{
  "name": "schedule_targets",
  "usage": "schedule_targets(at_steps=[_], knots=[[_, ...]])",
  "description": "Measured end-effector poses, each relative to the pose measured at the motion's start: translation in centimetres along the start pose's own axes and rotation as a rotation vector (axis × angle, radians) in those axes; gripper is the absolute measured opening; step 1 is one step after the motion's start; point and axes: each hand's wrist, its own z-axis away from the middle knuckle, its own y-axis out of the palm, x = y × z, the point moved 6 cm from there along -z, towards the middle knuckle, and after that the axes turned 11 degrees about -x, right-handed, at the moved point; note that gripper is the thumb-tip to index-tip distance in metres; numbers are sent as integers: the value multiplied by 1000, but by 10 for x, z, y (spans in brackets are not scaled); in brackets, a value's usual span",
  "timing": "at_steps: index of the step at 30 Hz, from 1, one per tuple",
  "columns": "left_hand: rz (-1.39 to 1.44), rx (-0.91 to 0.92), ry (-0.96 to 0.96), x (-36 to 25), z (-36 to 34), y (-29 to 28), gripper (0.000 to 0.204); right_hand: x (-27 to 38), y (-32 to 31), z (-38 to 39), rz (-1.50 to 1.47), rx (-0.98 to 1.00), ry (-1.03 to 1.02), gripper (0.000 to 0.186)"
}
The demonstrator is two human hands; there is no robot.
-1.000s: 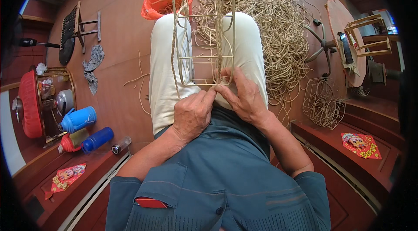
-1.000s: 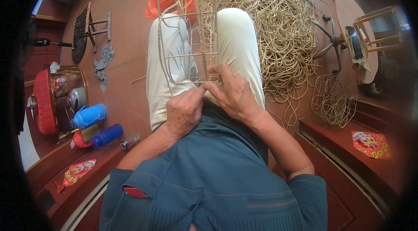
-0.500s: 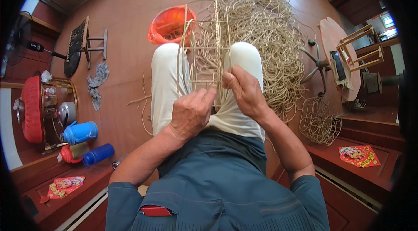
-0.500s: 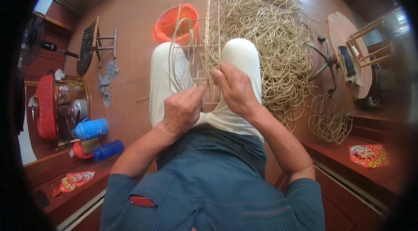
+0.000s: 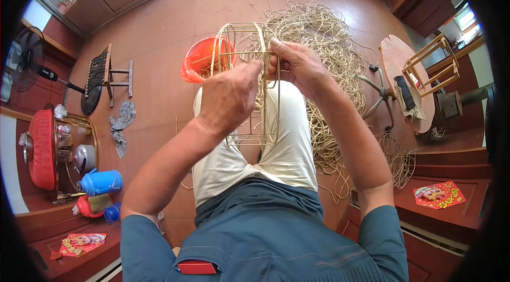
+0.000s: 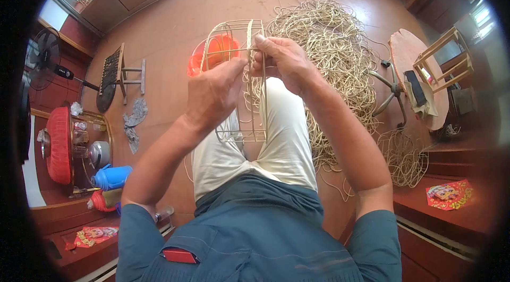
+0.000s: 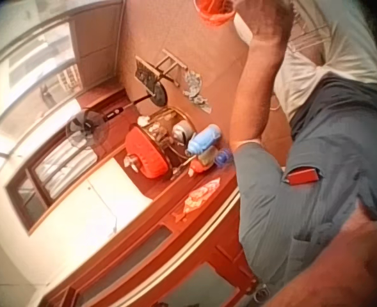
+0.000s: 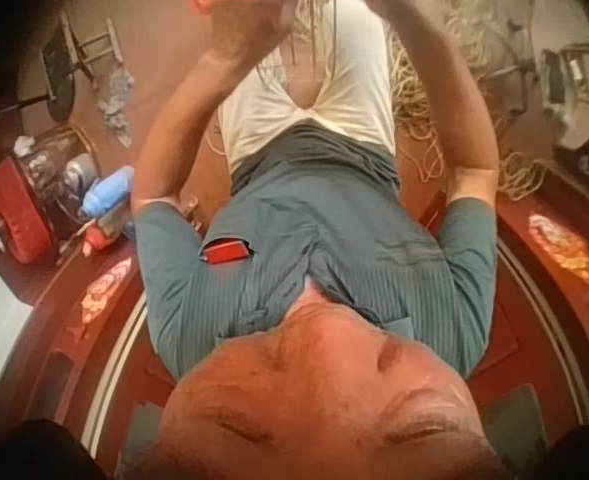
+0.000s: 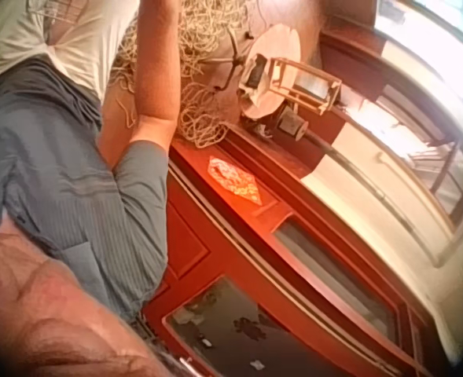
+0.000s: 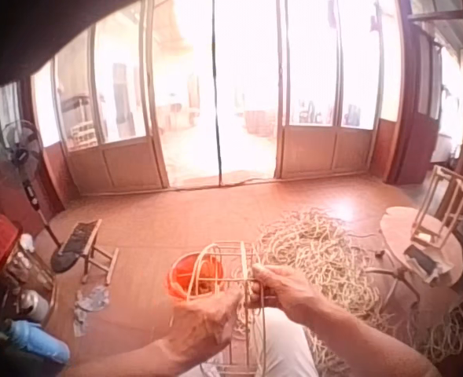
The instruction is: Weaving reed or straw strips around a structured frame to create a basket or similar object.
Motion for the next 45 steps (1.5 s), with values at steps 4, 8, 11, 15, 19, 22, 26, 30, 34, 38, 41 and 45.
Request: schedule_targets(at_steps=[4, 8, 11, 15, 19, 22, 26, 30, 34, 38, 41, 45], knots=[[-126, -89, 76, -16, 33, 0, 29, -13, -2, 26, 78, -57, -239, 44], [-124, -141, 94, -26, 68, -4, 42, -37, -12, 66, 314, -322, -428, 41], [-142, -141, 99, -33, 91, -3, 44, -58, -10, 89, 334, -320, -432, 41], [-143, -101, 78, -46, 119, -1, 51, -74, -7, 108, 318, -325, -493, 37], [-113, -75, 31, -52, 143, -2, 52, -97, -8, 112, 267, -398, -416, 37], [-92, -121, 17, -52, 158, -7, 52, -110, -10, 126, 209, -347, -376, 37], [-52, -58, 11, -55, 178, 3, 54, -125, -11, 137, 208, -265, -274, 32], [-30, -39, -16, -56, 191, 10, 56, -133, -3, 141, 256, -220, -292, 27], [-66, -20, -6, -53, 194, 14, 51, -126, -1, 142, 471, -254, -408, 26], [-100, 30, -18, -45, 193, 22, 49, -123, 1, 136, 475, -265, -397, 25], [-104, -12, 9, -42, 187, 24, 49, -119, 2, 132, 485, -261, -399, 24], [-99, -24, -5, -34, 168, 24, 50, -112, 5, 118, 394, -243, -337, 22]])
